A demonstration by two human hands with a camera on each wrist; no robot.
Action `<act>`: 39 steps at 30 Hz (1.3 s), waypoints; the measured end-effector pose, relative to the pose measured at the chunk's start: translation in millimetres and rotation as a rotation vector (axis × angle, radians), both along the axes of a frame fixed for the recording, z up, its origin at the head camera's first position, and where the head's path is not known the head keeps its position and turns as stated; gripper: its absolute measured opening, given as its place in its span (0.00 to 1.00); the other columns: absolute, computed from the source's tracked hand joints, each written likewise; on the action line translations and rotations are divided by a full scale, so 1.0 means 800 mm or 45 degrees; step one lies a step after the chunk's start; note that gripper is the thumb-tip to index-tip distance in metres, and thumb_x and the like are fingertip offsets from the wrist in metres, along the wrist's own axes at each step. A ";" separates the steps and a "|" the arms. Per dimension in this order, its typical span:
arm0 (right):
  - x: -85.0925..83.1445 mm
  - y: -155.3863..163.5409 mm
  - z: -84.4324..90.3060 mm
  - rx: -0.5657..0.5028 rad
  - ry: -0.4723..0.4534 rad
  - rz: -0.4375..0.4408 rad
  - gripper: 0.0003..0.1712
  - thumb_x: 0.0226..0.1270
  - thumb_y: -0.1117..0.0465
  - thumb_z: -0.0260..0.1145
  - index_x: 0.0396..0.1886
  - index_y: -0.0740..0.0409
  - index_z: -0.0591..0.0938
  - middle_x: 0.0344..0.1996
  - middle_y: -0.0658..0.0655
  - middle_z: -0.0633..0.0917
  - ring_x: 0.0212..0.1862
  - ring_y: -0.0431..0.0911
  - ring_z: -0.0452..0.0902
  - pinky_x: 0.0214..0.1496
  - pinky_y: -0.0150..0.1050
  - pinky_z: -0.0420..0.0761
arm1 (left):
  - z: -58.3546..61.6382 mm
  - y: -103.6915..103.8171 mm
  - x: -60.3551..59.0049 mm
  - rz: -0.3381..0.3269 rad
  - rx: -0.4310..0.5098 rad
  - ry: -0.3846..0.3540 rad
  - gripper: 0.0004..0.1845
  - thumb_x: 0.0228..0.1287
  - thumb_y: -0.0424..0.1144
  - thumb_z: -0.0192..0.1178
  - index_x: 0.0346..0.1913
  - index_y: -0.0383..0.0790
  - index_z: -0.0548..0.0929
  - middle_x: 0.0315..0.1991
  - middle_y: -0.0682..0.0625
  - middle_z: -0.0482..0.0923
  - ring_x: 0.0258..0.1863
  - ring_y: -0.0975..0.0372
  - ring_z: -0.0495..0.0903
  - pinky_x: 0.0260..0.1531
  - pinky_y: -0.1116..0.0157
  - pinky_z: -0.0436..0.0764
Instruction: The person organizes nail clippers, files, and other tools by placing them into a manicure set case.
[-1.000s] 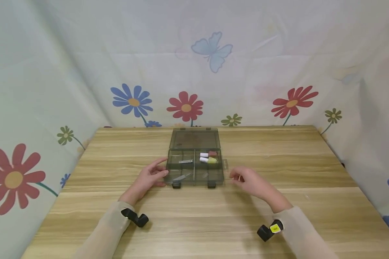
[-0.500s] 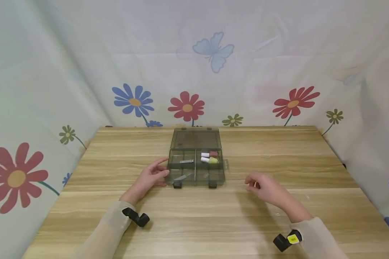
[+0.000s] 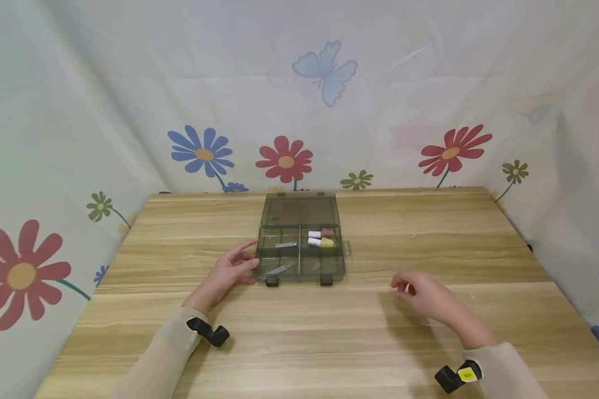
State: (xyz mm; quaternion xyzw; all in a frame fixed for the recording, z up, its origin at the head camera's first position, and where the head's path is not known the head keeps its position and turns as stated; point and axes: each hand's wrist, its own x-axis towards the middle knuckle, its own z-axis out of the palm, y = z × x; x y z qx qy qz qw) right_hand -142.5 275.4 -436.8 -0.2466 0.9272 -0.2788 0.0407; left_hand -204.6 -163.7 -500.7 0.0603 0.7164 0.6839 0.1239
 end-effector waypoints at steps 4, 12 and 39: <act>0.004 0.014 -0.003 0.002 -0.013 -0.028 0.06 0.57 0.69 0.67 0.33 0.59 0.80 0.28 0.46 0.78 0.30 0.35 0.70 0.27 0.32 0.75 | 0.000 0.000 -0.001 -0.001 0.002 -0.002 0.31 0.62 0.39 0.62 0.67 0.51 0.66 0.52 0.37 0.68 0.48 0.47 0.75 0.36 0.54 0.83; 0.014 0.044 -0.009 0.019 -0.058 -0.012 0.06 0.54 0.67 0.70 0.31 0.58 0.80 0.26 0.45 0.78 0.27 0.33 0.69 0.25 0.31 0.74 | -0.002 -0.001 -0.003 0.004 -0.008 -0.001 0.30 0.61 0.40 0.62 0.67 0.53 0.66 0.52 0.37 0.68 0.47 0.48 0.75 0.36 0.54 0.83; 0.045 0.063 -0.043 -0.072 -0.129 -0.049 0.10 0.51 0.69 0.71 0.26 0.55 0.77 0.21 0.43 0.73 0.25 0.32 0.65 0.23 0.30 0.70 | 0.001 -0.001 0.000 0.008 -0.007 0.011 0.31 0.62 0.38 0.62 0.67 0.48 0.65 0.52 0.34 0.67 0.48 0.46 0.74 0.36 0.54 0.83</act>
